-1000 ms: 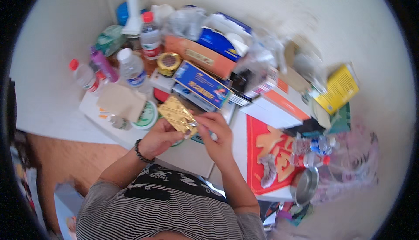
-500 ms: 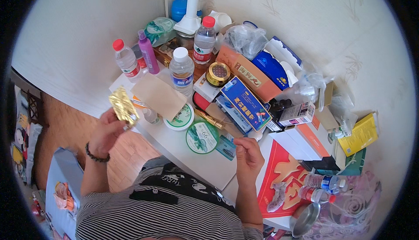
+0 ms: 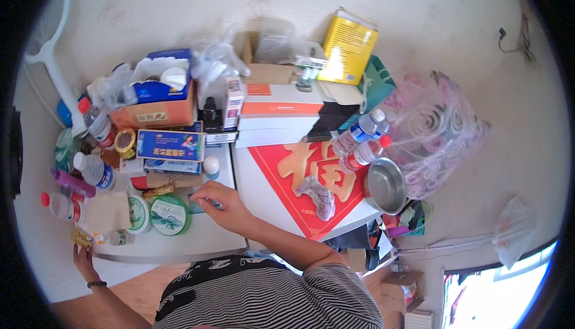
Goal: The person organizes a cluttered white cabinet surface in a bedroom. They wipe the surface with a cloth, move a mosquito racket, and handle various items including bottles, jars, and boxes. The person opens a tin can, inspects a blister pack, and rearranges items on the cabinet.
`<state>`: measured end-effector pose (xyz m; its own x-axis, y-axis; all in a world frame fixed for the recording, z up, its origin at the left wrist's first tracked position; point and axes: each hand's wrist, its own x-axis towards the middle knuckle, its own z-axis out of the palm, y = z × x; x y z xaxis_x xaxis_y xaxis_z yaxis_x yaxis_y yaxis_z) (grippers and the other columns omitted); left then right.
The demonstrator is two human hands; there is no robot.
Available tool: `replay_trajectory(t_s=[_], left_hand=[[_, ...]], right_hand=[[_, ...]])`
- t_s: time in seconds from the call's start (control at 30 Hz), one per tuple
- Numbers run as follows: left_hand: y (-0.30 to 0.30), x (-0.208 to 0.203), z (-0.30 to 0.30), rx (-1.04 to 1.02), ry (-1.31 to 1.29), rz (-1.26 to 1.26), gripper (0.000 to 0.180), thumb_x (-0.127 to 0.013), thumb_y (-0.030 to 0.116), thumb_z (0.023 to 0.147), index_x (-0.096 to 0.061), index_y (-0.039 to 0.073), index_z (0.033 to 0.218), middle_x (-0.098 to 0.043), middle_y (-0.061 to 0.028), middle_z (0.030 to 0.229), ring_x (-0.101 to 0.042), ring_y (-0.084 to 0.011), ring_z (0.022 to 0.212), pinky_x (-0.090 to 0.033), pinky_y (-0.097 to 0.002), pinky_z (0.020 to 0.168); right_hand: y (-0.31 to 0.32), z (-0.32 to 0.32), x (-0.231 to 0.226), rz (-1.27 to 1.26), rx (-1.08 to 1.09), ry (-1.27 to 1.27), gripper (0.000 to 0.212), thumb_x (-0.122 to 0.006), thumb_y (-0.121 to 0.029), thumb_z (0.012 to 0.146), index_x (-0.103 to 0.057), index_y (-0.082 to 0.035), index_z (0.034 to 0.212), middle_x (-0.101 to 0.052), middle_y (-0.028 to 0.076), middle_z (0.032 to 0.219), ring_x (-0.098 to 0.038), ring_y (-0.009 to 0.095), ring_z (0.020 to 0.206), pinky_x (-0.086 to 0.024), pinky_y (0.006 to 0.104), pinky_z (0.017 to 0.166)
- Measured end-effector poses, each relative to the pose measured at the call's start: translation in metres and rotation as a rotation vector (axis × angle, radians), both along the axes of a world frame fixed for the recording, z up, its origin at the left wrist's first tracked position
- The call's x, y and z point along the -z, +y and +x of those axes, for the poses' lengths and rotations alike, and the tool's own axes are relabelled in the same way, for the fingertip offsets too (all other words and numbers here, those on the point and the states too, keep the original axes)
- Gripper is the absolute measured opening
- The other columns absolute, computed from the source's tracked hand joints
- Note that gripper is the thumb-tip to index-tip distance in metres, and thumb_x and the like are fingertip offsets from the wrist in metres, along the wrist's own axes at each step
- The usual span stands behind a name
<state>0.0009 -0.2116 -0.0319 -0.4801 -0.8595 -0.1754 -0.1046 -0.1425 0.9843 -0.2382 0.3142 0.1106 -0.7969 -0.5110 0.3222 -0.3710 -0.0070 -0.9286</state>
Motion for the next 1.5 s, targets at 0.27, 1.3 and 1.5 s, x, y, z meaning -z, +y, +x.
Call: replay_trajectory(t_s=[0.27, 1.3, 1.5], left_hand=[[-0.041, 0.024, -0.006, 0.143, -0.275, -0.147, 0.051, -0.059, 0.016, 0.094, -0.042, 0.001, 0.14, -0.058, -0.0041, 0.095, -0.055, -0.0098, 0.076, -0.051, -0.0234, 0.061], [0.441, -0.105, -0.158, 0.964, 0.169, -0.534, 0.018, -0.056, -0.006, 0.086, -0.066, 0.0, 0.1, -0.063, -0.0101, 0.085, -0.061, -0.0178, 0.073, -0.049, -0.0272, 0.063], [0.445, -0.093, -0.164, 0.981, 0.163, -0.369, 0.018, -0.054, -0.004, 0.089, -0.067, 0.0, 0.101, -0.062, -0.0075, 0.086, -0.061, -0.0125, 0.072, -0.049, -0.0229, 0.059]], right_hand=[[0.05, -0.001, -0.003, 0.025, 0.153, 0.03, 0.013, -0.058, 0.003, 0.089, -0.066, 0.0, 0.1, -0.063, 0.008, 0.092, -0.058, 0.014, 0.082, -0.047, 0.0251, 0.072], [0.186, -0.23, -0.093, 0.384, 0.648, 0.552, 0.029, -0.075, -0.002, 0.07, -0.069, -0.007, 0.099, -0.058, 0.012, 0.093, -0.06, 0.027, 0.083, -0.051, 0.0347, 0.076], [0.201, -0.221, -0.092, 0.015, 0.595, 0.189, 0.02, -0.074, -0.001, 0.075, -0.067, 0.001, 0.094, -0.065, 0.006, 0.075, -0.059, 0.013, 0.065, -0.048, 0.0247, 0.06]])
